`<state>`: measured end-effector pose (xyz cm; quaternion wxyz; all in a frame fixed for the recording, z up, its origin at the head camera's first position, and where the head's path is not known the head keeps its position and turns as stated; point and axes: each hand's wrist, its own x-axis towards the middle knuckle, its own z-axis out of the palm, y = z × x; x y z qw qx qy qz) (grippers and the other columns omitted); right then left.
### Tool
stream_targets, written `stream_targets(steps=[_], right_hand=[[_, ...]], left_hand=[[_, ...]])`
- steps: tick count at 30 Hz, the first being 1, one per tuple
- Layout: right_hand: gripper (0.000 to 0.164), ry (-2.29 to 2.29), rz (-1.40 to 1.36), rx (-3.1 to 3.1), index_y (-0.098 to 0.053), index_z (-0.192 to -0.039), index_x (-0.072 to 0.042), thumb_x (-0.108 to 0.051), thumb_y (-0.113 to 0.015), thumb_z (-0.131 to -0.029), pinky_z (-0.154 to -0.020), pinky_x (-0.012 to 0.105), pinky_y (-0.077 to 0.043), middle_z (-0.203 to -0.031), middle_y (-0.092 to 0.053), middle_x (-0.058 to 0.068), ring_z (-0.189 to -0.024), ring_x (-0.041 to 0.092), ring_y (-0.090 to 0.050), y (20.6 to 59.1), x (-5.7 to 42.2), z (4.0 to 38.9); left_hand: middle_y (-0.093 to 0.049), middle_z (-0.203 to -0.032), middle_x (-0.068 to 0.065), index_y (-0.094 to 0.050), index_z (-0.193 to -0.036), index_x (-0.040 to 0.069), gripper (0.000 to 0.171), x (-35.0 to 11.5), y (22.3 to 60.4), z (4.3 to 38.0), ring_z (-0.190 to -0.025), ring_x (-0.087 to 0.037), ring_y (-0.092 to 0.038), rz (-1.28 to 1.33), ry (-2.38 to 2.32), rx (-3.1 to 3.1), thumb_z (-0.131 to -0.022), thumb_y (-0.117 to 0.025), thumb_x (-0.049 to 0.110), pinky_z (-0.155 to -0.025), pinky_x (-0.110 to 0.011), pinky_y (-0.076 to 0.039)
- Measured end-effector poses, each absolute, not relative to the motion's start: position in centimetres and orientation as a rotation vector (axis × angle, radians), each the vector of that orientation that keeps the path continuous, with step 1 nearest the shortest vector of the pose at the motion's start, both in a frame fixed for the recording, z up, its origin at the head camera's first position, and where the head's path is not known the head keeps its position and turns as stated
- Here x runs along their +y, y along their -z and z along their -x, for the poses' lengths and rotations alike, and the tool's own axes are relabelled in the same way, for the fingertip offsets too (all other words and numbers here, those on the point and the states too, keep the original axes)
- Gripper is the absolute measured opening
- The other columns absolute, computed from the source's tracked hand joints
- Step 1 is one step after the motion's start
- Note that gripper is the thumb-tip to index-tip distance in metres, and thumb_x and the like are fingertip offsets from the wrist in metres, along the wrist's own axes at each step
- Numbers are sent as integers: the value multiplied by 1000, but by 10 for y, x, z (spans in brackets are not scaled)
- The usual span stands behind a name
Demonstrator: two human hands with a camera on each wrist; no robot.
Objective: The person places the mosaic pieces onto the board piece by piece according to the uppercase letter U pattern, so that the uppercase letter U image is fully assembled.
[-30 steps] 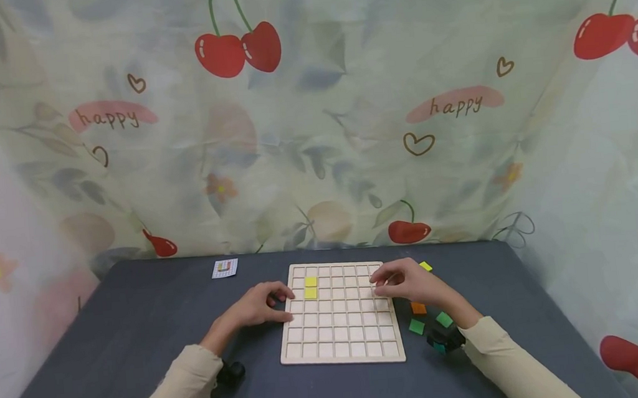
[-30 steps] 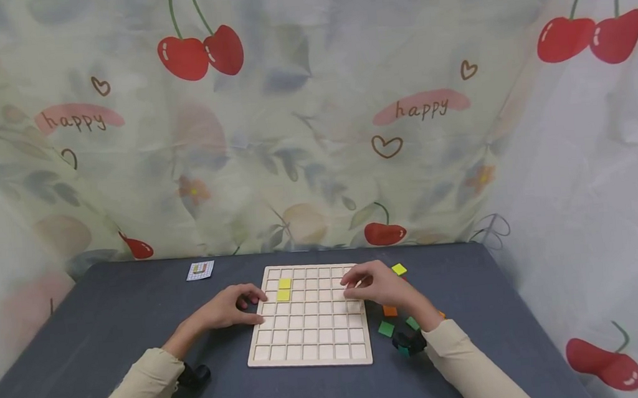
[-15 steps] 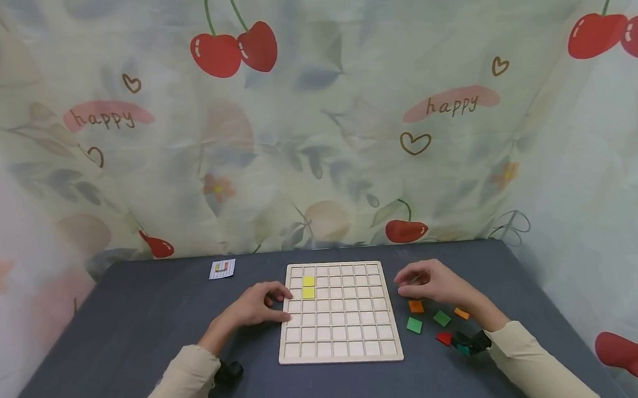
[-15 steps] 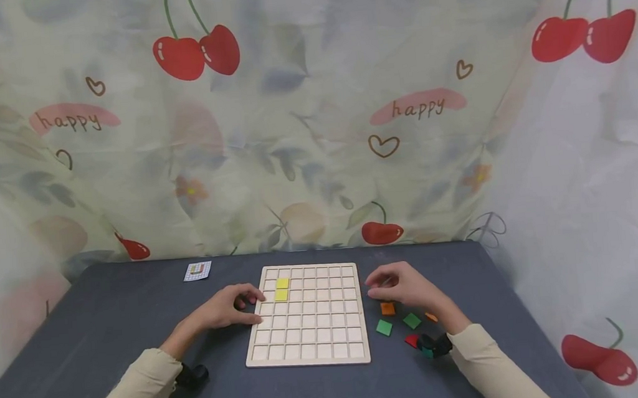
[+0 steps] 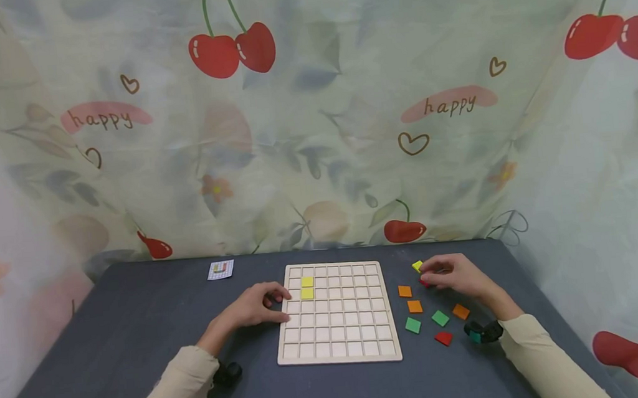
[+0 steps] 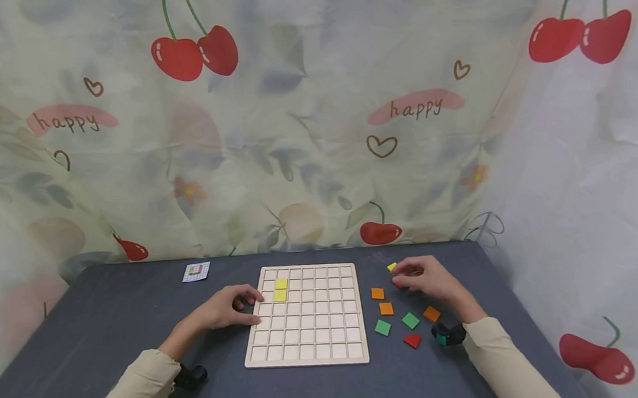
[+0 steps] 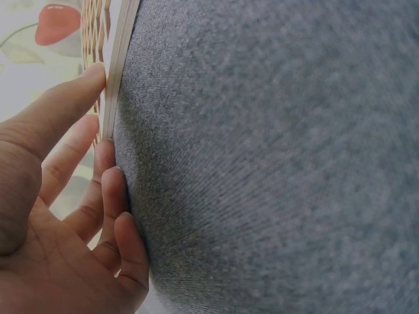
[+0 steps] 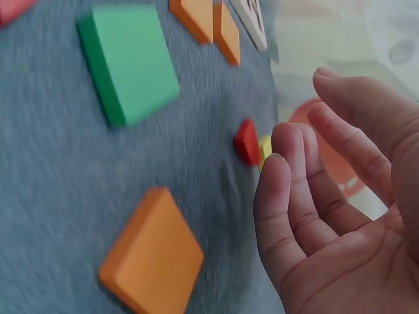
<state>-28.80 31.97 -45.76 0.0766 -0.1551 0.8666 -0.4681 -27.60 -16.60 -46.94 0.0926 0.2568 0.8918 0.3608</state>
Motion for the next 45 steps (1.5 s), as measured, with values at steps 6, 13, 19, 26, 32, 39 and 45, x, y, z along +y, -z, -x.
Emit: stream_targets(steps=[6,13,19,26,32,39,45], right_hand=[[37,1410,404,2628,-66,-124,7,-19,-72,-98,-75,40,-56,-112,-69,16,-95,31,-65,458,332,295],[39,1410,342,2661,-64,-126,7,-20,-71,-98,-76,39,-55,-115,-68,17,-97,33,-64,459,333,304],[41,1364,274,2718,-65,-124,7,-22,-74,-96,-75,38,-55,-109,-68,14,-94,28,-64,463,329,316],[38,1280,262,2801,-67,-118,7,-20,-77,-94,-67,35,-52,-98,-69,11,-78,23,-61,468,317,328],[36,1230,268,2841,-69,-114,6,-19,-80,-91,-68,36,-51,-96,-68,10,-80,23,-60,471,314,331],[41,1203,322,2867,-70,-115,6,-19,-84,-87,-83,42,-50,-103,-68,13,-93,27,-61,474,318,335],[45,1180,329,2854,-70,-116,5,-22,-86,-84,-84,42,-50,-103,-67,12,-92,26,-60,476,317,337]], left_hand=[[-59,-102,-4,-69,-112,7,36,-167,467,277,-90,-22,-54,-748,-1062,2641,-84,-87,21,-83,-37,-45],[-60,-101,-5,-69,-111,6,35,-167,467,276,-90,-23,-55,-769,-1076,2635,-84,-87,19,-83,-40,-46],[-61,-102,-6,-69,-112,6,35,-167,468,276,-92,-24,-56,-790,-1081,2637,-84,-86,18,-84,-40,-47],[-61,-102,-6,-70,-111,6,35,-168,469,277,-92,-24,-56,-787,-1084,2637,-84,-87,18,-84,-41,-47],[-61,-102,-5,-70,-112,7,35,-167,472,279,-91,-22,-55,-770,-1086,2633,-83,-87,19,-83,-40,-46],[-61,-102,-5,-70,-112,6,35,-167,471,279,-91,-24,-55,-778,-1091,2629,-83,-87,19,-83,-41,-46],[-61,-102,-5,-70,-111,7,35,-168,472,279,-92,-24,-56,-767,-1081,2636,-83,-87,19,-84,-41,-46]])
